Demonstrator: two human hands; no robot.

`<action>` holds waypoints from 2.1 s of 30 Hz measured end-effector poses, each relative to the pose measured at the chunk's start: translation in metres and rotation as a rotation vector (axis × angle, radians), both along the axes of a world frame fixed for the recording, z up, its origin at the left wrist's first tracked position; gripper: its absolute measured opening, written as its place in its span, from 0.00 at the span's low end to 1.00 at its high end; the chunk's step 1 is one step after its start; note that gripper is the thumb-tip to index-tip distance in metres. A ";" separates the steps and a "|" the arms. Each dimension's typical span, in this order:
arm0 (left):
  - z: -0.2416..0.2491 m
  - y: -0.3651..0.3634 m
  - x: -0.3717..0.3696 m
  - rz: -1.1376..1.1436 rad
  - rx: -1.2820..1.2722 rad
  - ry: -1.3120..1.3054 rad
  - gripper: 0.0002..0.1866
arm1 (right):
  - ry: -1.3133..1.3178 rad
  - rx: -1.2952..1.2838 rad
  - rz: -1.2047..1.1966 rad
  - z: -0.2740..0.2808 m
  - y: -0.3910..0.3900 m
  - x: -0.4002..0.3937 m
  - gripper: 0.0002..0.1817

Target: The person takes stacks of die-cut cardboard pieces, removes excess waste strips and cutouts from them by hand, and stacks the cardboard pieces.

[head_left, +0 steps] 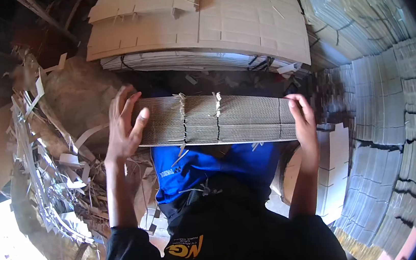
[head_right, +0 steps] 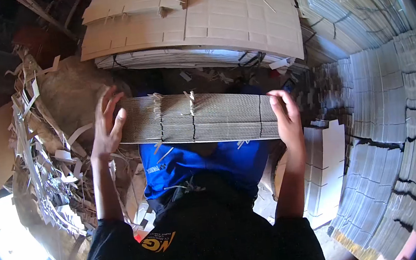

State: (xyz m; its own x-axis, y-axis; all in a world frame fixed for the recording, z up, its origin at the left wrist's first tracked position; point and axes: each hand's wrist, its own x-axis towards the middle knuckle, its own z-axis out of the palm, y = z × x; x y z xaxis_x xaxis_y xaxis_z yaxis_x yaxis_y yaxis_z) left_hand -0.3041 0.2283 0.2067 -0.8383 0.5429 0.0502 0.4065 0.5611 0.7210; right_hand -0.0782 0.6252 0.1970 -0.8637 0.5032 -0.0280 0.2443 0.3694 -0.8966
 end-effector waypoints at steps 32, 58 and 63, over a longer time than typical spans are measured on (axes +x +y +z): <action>0.015 0.034 0.047 -0.258 -0.343 0.478 0.61 | 0.213 0.657 0.641 0.042 -0.110 -0.046 0.16; 0.011 0.028 0.053 -0.254 -0.331 0.468 0.59 | -0.091 0.458 0.420 0.033 -0.116 -0.113 0.13; 0.013 0.030 0.050 -0.264 -0.329 0.488 0.58 | -0.026 0.470 0.230 0.023 -0.107 -0.128 0.15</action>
State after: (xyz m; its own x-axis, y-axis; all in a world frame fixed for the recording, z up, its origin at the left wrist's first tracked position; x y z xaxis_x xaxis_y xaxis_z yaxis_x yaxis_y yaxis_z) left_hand -0.2543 0.2586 0.2192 -0.5976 0.7795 0.1877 0.7986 0.5578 0.2261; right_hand -0.2059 0.5182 0.2198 -0.9554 0.2641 0.1324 0.1294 0.7772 -0.6158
